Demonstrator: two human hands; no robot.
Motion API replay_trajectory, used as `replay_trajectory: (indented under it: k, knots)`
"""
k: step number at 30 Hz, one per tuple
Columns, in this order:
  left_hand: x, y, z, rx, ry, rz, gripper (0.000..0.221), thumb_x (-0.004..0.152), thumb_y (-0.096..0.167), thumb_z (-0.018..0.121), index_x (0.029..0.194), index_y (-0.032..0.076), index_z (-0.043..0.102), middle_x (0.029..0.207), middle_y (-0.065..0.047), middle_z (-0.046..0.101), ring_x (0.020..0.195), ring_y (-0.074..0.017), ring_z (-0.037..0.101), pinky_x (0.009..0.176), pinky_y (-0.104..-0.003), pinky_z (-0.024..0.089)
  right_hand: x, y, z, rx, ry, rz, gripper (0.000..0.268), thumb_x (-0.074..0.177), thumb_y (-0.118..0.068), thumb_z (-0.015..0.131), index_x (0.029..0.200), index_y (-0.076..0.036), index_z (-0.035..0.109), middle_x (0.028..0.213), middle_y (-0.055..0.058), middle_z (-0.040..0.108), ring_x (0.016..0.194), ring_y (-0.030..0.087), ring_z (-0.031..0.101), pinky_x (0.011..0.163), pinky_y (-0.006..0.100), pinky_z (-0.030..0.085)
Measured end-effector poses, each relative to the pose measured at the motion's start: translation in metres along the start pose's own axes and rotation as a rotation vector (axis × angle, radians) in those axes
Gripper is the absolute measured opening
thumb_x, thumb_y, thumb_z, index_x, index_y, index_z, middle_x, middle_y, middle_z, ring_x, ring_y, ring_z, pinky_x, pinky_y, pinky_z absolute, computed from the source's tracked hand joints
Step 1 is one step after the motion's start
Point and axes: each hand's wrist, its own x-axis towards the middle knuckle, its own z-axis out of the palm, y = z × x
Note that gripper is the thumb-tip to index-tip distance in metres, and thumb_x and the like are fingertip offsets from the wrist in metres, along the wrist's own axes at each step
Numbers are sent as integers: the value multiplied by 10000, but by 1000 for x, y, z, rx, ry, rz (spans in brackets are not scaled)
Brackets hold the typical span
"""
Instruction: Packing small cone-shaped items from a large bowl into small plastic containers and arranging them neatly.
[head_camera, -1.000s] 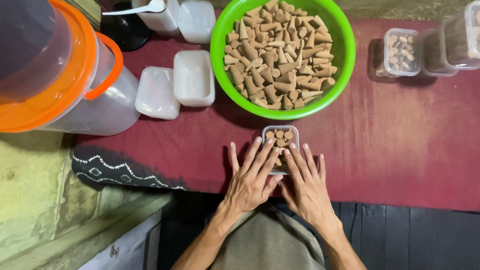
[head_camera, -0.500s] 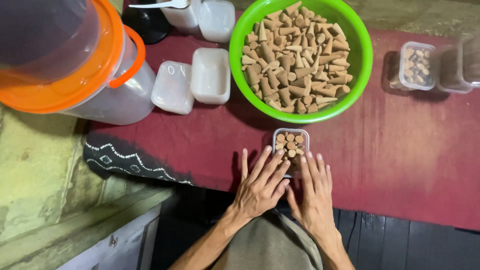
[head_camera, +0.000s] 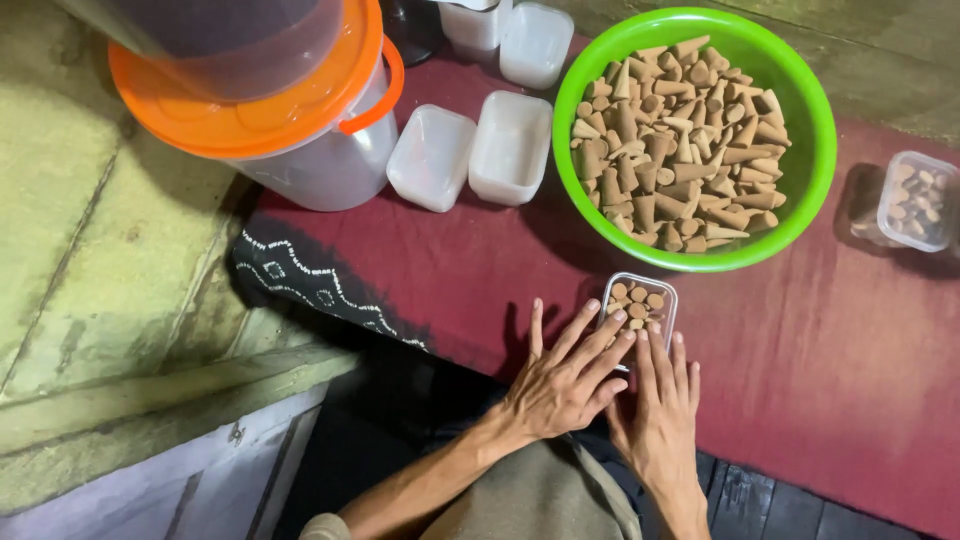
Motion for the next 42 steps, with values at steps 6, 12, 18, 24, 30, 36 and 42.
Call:
replay_trajectory:
  k: [6, 12, 18, 24, 30, 36, 42]
  knots:
    - [15, -2, -3, 67, -43, 22, 571, 1074, 374, 533, 1582, 143, 410, 1667, -62, 343, 1574, -285, 281, 1196, -795, 66, 15, 3, -7, -42, -18, -24, 742, 976, -416, 492, 1616, -95, 296, 1717, 85, 241, 1617, 340, 95, 1237, 657, 72]
    - [28, -4, -8, 6, 27, 76, 560, 1092, 348, 483, 1553, 39, 410, 1634, -144, 384, 1547, -303, 358, 1238, -728, 155, 30, -1, -20, -80, -59, -72, 814, 979, -462, 459, 1648, -89, 185, 1735, 112, 152, 1611, 311, 102, 1234, 638, 74]
    - [26, -5, -5, 41, 41, 91, 624, 1110, 436, 342, 1558, 2, 374, 1630, -199, 363, 1539, -347, 369, 1259, -643, 236, 33, 2, -21, -33, -46, -117, 775, 1022, -491, 410, 1639, -72, 200, 1727, 146, 165, 1606, 334, 128, 1249, 605, 114]
    - [25, -12, 1, 83, 214, 157, 696, 1077, 523, 313, 1515, 7, 475, 1580, -202, 457, 1467, -349, 448, 1211, -624, 242, 25, 4, -6, -74, 110, -158, 891, 888, -474, 590, 1611, -31, 317, 1689, 170, 295, 1563, 369, 252, 1241, 584, 169]
    - [21, -9, 2, 22, 222, 214, 686, 1076, 511, 331, 1494, -5, 502, 1561, -212, 478, 1449, -363, 470, 1204, -623, 264, 20, 10, -5, -66, 102, -207, 963, 827, -453, 617, 1618, -14, 287, 1692, 184, 274, 1566, 390, 230, 1238, 605, 160]
    - [19, 0, 2, 8, 209, 186, 692, 1069, 526, 337, 1483, 2, 518, 1547, -205, 498, 1448, -345, 477, 1205, -613, 269, 19, 14, -3, -70, 114, -226, 939, 865, -508, 612, 1603, -5, 322, 1688, 192, 282, 1565, 388, 235, 1232, 615, 144]
    - [28, 0, 1, -22, 185, 159, 800, 1024, 623, 313, 1521, 15, 467, 1590, -191, 447, 1485, -332, 437, 1232, -606, 244, 32, 9, -10, -30, 100, -209, 933, 890, -491, 598, 1620, -3, 283, 1709, 195, 232, 1575, 395, 195, 1196, 654, 151]
